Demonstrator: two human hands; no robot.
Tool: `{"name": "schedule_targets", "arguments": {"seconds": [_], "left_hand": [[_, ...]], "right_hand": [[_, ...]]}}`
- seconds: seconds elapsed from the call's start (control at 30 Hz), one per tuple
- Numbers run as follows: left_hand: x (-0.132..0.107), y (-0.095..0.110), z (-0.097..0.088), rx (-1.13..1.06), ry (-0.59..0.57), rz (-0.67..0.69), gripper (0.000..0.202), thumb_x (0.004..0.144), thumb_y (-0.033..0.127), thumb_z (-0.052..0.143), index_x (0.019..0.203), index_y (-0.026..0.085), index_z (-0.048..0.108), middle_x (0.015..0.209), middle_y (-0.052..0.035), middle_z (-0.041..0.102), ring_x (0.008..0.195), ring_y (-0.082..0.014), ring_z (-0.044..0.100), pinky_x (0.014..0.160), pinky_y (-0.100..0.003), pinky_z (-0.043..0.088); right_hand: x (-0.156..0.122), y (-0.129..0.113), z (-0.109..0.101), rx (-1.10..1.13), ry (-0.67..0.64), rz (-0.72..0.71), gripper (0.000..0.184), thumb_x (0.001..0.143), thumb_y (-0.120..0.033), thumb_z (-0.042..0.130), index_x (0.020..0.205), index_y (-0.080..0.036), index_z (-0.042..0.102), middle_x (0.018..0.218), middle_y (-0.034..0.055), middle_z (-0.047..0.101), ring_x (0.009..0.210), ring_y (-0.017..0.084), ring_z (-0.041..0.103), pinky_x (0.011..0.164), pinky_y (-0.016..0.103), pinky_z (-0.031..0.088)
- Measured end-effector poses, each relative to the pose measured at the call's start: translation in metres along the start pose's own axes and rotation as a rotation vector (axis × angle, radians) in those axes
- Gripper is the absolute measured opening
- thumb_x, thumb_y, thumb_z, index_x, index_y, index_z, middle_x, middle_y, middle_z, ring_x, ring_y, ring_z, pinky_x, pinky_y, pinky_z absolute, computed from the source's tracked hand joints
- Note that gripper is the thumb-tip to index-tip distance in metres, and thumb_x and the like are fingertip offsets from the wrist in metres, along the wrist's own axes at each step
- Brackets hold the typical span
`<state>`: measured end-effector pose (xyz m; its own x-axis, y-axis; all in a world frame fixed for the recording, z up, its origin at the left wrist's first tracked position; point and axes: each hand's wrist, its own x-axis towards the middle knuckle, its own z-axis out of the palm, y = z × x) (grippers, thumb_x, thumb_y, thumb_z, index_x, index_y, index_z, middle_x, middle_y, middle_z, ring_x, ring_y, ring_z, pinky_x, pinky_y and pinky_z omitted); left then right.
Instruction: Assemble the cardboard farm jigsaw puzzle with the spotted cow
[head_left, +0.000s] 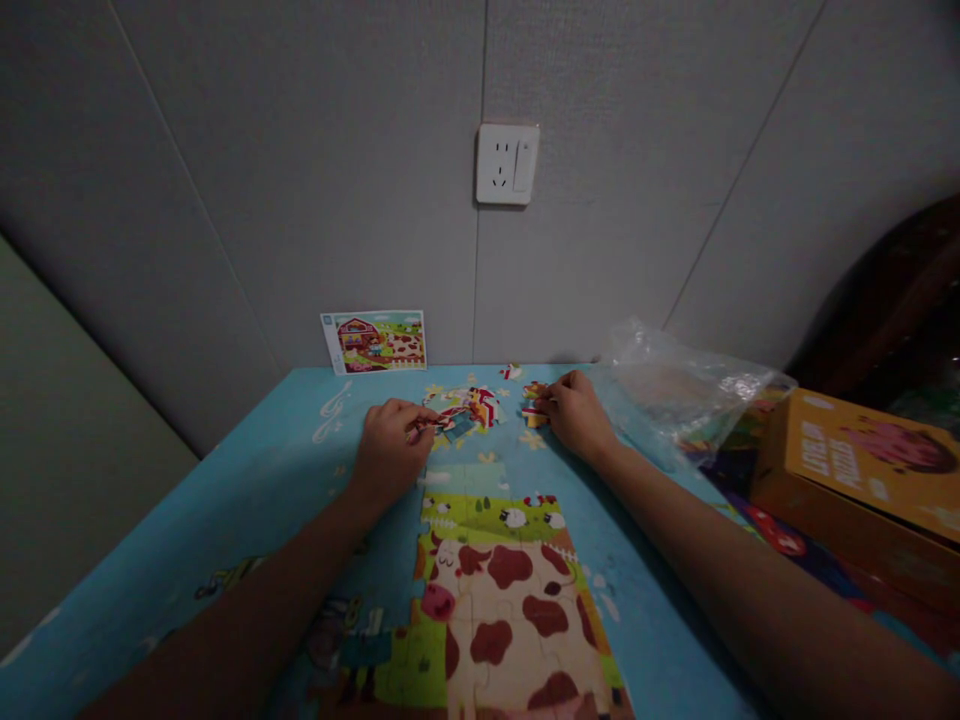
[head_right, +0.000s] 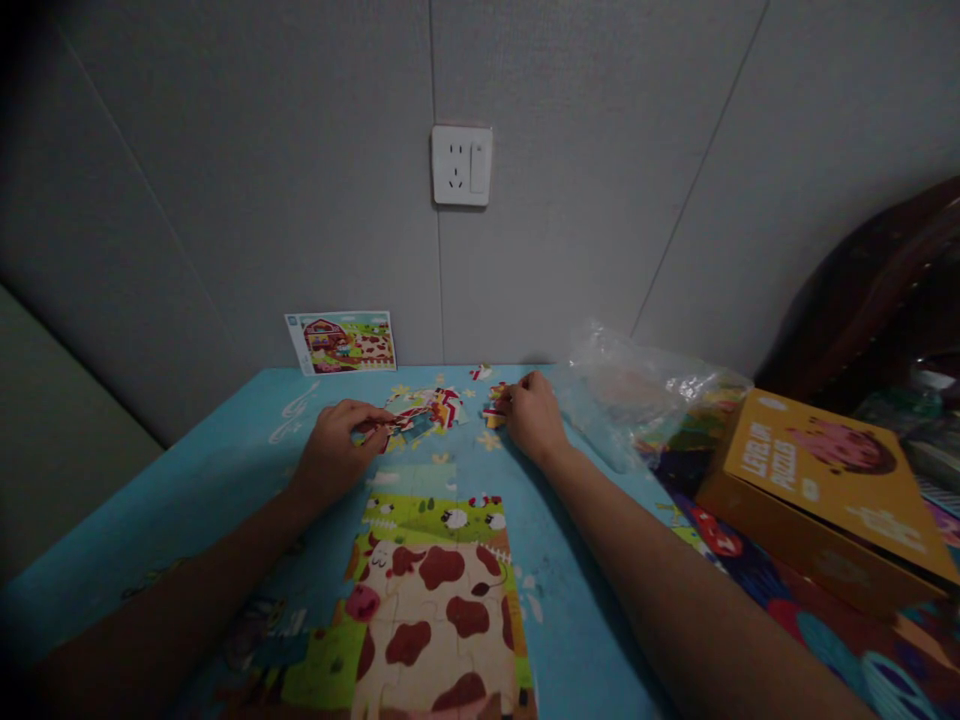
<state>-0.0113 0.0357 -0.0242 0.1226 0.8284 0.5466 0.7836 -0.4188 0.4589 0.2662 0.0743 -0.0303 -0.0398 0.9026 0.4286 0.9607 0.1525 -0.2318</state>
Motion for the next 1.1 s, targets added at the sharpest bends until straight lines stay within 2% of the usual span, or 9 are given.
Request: {"name": "schedule_targets", "arguments": {"seconds": [0.33,0.53,0.67,0.8,0.9,1.0,1.1], "left_hand": [[0.000,0.000,0.001,0.050,0.003,-0.038,0.018,0.077,0.019,0.060,0.087,0.020,0.074,0.087,-0.0064,0.066,0.089,-0.0230,0.058,0.090,-0.041,0.041],[0.001,-0.002,0.000,0.067,0.007,-0.041,0.017,0.075,0.019,0.061,0.086,0.021,0.074,0.084,-0.0050,0.067,0.087,-0.0226,0.060,0.090,-0.041,0.040],[0.002,-0.008,0.001,0.095,0.012,-0.099,0.018,0.075,0.021,0.061,0.089,0.021,0.073,0.085,-0.0051,0.068,0.087,-0.0230,0.060,0.092,-0.042,0.038],[0.000,-0.009,0.005,0.141,0.000,-0.185,0.029,0.076,0.030,0.064,0.101,0.019,0.072,0.101,-0.0091,0.069,0.097,-0.0289,0.057,0.092,-0.044,0.038],[-0.002,-0.008,0.007,0.151,-0.032,-0.194,0.041,0.075,0.039,0.066,0.112,0.021,0.069,0.114,-0.0099,0.068,0.105,-0.0343,0.052,0.090,-0.047,0.038],[-0.004,-0.007,0.007,0.136,-0.088,-0.174,0.043,0.075,0.042,0.066,0.115,0.027,0.069,0.120,-0.0078,0.066,0.108,-0.0362,0.048,0.089,-0.048,0.036],[-0.004,-0.006,0.005,0.141,-0.140,-0.177,0.040,0.077,0.042,0.065,0.115,0.031,0.069,0.124,-0.0052,0.065,0.111,-0.0370,0.047,0.089,-0.049,0.035]], "right_hand": [[0.000,0.000,0.003,-0.060,-0.006,-0.006,0.025,0.090,-0.027,0.050,0.099,-0.012,0.067,0.119,0.0191,0.048,0.112,0.030,0.049,0.091,0.041,0.045],[-0.006,-0.003,0.001,-0.068,0.038,0.039,0.039,0.080,-0.029,0.064,0.114,-0.013,0.054,0.124,0.0205,0.042,0.114,0.034,0.047,0.088,0.045,0.044],[-0.006,-0.004,-0.001,-0.072,0.051,0.004,0.029,0.083,-0.023,0.059,0.111,-0.016,0.057,0.121,0.0178,0.046,0.110,0.031,0.049,0.087,0.042,0.043],[-0.007,-0.009,-0.006,-0.033,0.019,-0.075,0.021,0.088,-0.026,0.053,0.104,-0.018,0.063,0.113,0.0138,0.057,0.105,0.029,0.050,0.090,0.041,0.040],[-0.011,-0.018,-0.010,0.014,-0.026,-0.146,0.025,0.091,-0.033,0.052,0.107,-0.019,0.065,0.114,0.0119,0.061,0.106,0.028,0.050,0.093,0.040,0.039],[-0.018,-0.030,-0.012,0.029,-0.104,-0.256,0.038,0.093,-0.041,0.049,0.124,-0.023,0.061,0.127,0.0110,0.058,0.115,0.030,0.046,0.097,0.043,0.037],[-0.023,-0.038,-0.010,0.023,-0.205,-0.365,0.047,0.094,-0.051,0.044,0.137,-0.034,0.051,0.141,0.0100,0.049,0.127,0.035,0.038,0.100,0.053,0.031]]}}
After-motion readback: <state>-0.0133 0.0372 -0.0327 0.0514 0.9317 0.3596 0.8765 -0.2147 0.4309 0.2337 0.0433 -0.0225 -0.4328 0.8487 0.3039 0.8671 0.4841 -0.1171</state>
